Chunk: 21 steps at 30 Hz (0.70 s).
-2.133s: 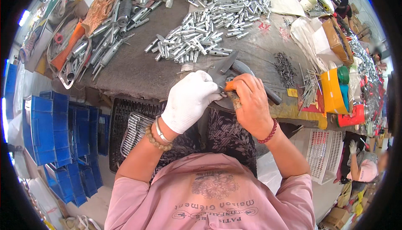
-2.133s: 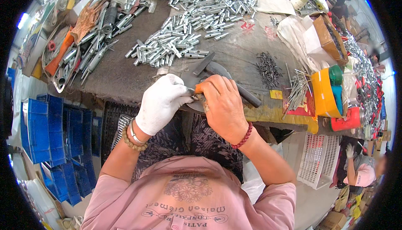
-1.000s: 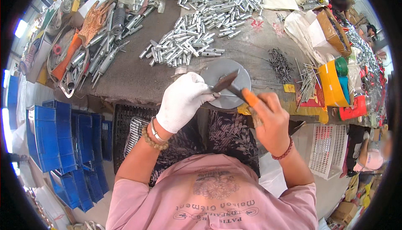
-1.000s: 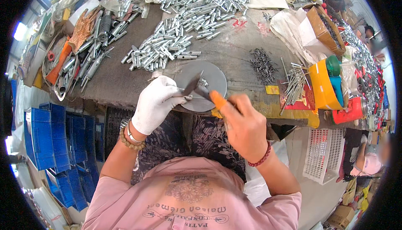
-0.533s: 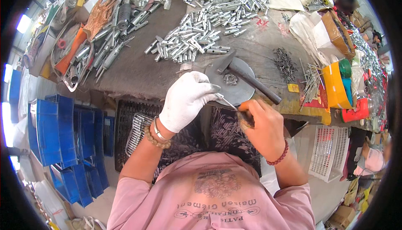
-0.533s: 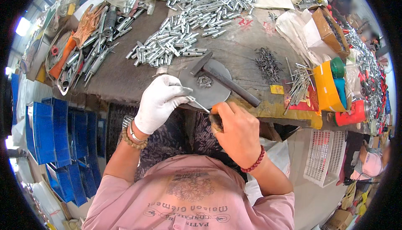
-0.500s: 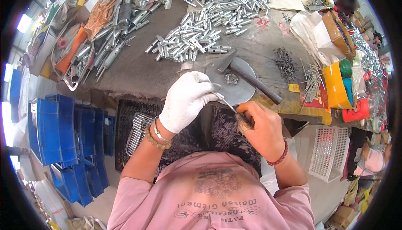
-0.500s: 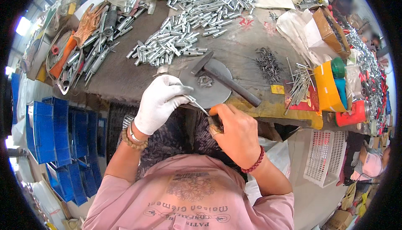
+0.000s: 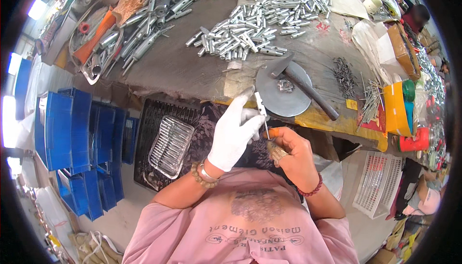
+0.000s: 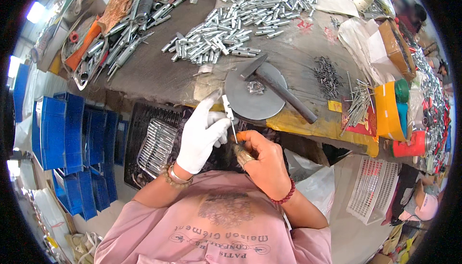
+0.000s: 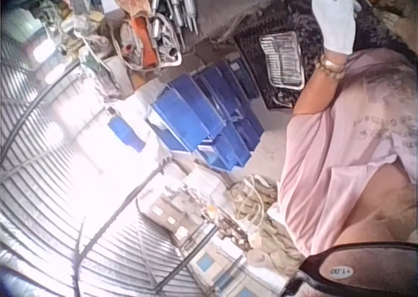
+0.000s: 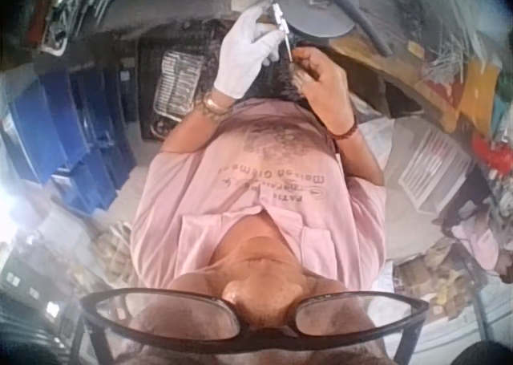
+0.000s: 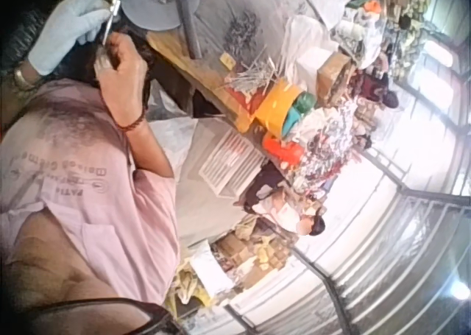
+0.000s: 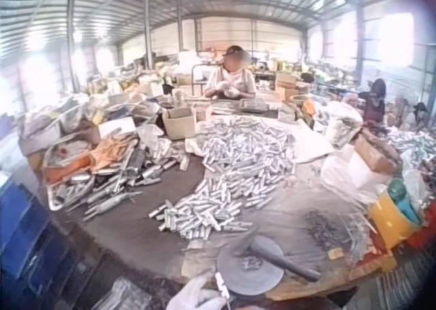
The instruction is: Manually assembling small metal pins and plates using a hammer on a workshop table.
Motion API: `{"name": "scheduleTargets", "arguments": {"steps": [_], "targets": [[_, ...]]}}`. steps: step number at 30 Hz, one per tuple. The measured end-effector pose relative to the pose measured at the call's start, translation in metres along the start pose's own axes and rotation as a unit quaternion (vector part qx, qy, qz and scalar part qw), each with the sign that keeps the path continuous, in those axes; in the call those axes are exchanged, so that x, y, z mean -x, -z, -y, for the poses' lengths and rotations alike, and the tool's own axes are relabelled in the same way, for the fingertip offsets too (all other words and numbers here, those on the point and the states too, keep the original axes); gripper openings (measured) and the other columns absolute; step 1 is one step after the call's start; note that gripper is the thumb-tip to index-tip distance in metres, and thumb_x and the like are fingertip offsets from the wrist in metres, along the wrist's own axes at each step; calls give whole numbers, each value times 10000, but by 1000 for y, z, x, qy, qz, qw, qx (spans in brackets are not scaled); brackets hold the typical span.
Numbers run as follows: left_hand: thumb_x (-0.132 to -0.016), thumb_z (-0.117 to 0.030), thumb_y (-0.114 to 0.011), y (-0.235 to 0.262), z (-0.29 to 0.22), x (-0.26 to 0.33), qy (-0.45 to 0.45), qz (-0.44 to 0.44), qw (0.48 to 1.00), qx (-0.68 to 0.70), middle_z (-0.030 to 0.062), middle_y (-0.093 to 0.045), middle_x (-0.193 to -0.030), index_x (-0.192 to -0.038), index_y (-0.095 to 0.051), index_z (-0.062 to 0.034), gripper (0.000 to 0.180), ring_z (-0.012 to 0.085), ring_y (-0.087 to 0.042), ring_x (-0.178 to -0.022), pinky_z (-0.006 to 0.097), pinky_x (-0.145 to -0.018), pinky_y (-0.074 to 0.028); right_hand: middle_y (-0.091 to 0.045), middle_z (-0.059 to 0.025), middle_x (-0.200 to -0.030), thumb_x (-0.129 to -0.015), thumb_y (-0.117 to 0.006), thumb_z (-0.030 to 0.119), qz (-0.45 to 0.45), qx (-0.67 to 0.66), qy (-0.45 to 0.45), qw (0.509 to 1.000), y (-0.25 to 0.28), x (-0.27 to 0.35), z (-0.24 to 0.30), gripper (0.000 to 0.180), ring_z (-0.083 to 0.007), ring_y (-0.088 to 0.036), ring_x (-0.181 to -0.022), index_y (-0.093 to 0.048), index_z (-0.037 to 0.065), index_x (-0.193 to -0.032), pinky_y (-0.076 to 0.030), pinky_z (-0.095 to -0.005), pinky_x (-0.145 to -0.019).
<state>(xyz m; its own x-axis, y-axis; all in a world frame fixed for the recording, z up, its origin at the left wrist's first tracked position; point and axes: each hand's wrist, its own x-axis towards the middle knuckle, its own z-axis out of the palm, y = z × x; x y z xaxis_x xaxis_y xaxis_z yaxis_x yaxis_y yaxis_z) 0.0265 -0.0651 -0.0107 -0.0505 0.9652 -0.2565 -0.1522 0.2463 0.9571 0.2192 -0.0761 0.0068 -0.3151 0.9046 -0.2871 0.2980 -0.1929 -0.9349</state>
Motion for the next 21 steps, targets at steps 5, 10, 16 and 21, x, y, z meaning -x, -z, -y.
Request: {"name": "scheduleTargets", "arguments": {"steps": [5,10,16,21], "targets": [[-980,-67,-777,14,13,1,-99,-49,992,-57,18,-727,-977,-1611,-452,-41,711,55,-602,-768,221,-659,-491,-693,-86,-850,-913,-762,7,-2,113,71,991,-17,-1,9,379,-128,-618,-740,-716,44,-1287,-517,-299,-686],[-966,-72,-758,64,11,16,-94,-150,984,-32,15,-704,-948,-1561,-499,-35,650,74,-646,-863,235,-752,-521,-740,-118,-1117,-920,-729,-19,-188,257,265,910,7,-14,9,441,-244,-691,-969,-710,31,-1357,-539,-363,-862],[-940,-149,-744,187,114,42,12,-392,917,-72,133,-758,-1043,-1493,-563,13,604,165,-699,-902,301,-808,-563,-622,-200,-1437,-974,-740,113,-302,412,406,758,26,-61,-19,507,-389,-570,-1329,-649,-25,-1453,-423,-471,-1153],[-923,-155,-795,275,248,62,130,-475,864,-101,138,-756,-1070,-1483,-587,14,621,206,-722,-932,349,-830,-568,-572,-214,-1532,-994,-721,183,-301,404,417,757,19,-68,-20,541,-391,-542,-1386,-628,-26,-1484,-406,-496,-1177]]}}
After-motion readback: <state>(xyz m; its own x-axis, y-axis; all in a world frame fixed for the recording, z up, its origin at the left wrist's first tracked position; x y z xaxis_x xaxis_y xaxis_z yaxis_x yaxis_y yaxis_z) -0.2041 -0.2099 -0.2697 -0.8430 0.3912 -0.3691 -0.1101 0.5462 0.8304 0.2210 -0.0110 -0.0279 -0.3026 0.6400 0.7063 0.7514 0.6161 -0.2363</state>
